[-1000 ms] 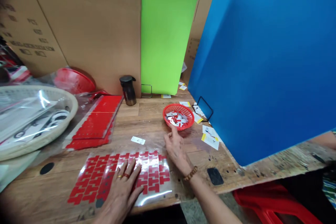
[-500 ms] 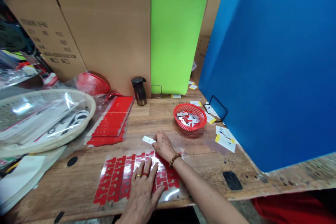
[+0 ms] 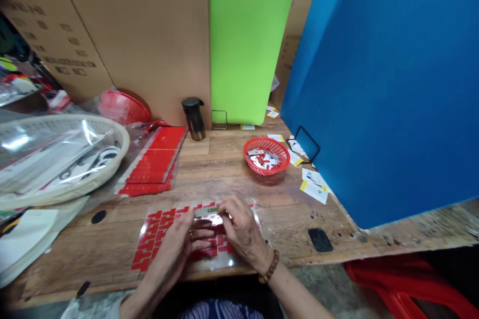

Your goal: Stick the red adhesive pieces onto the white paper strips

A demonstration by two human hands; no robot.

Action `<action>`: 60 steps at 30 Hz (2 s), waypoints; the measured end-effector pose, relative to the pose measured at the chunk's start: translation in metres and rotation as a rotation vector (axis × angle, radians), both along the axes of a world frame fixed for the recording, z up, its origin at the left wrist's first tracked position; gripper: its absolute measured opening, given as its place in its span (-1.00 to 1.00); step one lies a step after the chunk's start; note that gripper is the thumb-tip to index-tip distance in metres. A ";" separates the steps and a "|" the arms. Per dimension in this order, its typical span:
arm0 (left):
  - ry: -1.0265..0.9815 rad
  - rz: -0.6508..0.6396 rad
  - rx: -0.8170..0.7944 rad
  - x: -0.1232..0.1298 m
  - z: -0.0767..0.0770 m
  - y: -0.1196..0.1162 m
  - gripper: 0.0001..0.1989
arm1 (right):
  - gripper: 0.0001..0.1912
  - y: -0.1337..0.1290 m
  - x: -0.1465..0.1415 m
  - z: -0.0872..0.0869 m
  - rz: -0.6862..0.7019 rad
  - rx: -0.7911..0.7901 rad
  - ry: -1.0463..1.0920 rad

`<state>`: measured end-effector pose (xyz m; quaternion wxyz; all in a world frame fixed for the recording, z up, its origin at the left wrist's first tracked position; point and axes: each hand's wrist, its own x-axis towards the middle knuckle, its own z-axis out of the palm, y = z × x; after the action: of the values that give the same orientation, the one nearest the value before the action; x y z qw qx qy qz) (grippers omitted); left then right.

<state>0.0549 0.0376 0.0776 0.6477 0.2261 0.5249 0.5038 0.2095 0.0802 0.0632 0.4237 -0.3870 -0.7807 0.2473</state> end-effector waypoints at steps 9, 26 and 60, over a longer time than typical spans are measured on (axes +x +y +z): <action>0.049 -0.137 -0.051 0.005 0.002 0.001 -0.65 | -0.72 -0.021 0.024 -0.015 0.045 -0.168 0.005; 0.095 -0.380 -0.038 0.008 -0.006 0.001 -0.71 | -0.85 -0.039 0.043 -0.004 0.166 -0.301 -0.033; 0.165 -0.234 0.079 0.082 -0.043 0.053 -0.83 | -0.89 -0.023 0.067 -0.038 -0.358 -0.269 -0.258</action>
<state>0.1369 0.0905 0.0343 0.6472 0.3520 0.5262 0.4246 0.2762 0.0574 0.0256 0.3025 -0.6000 -0.7076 0.2185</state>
